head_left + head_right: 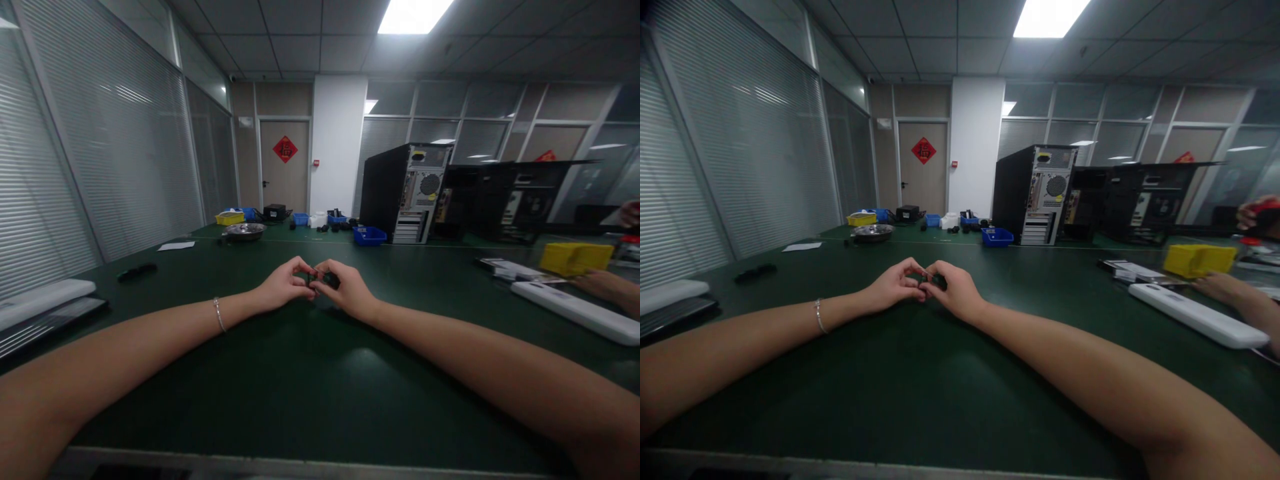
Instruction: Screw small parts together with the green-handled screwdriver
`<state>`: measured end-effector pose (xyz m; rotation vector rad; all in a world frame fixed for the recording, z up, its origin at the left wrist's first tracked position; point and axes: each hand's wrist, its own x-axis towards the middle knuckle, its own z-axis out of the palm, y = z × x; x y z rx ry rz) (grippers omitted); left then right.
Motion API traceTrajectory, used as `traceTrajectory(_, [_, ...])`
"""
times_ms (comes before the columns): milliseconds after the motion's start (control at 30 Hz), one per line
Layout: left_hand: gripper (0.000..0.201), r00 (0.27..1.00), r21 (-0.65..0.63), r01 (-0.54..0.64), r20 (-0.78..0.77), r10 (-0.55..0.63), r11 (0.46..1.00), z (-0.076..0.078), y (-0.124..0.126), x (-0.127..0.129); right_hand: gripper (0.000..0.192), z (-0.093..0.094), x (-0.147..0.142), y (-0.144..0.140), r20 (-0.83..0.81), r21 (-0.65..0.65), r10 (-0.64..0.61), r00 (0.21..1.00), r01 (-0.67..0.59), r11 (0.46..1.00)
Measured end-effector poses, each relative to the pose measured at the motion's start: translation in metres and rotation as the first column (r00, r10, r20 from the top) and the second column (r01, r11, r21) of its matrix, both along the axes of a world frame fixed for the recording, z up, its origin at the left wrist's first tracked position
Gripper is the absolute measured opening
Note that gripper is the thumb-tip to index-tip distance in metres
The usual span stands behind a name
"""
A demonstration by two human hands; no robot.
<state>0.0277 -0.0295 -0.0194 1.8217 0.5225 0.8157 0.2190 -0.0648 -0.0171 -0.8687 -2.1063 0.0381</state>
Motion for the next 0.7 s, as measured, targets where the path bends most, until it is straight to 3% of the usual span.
traceTrajectory(300, [0.039,0.999,0.022,-0.050,0.023,0.050,0.999,-0.0001,-0.0011,0.0018,0.011,-0.0008,-0.0002,0.0034,-0.059,-0.003,0.090,0.994,-0.091,0.996])
traceTrajectory(467, [0.041,0.998,-0.005,-0.056,0.013,0.057,0.998,0.0001,-0.0012,0.0007,0.011,0.0004,0.0007,0.0028,-0.012,-0.008,0.038,0.999,-0.038,0.999])
traceTrajectory(700, [0.029,0.987,-0.130,0.033,0.161,-0.012,0.991,-0.0028,0.0008,0.0020,0.011,-0.0011,0.0019,0.0048,0.027,0.010,-0.017,0.999,0.017,1.000])
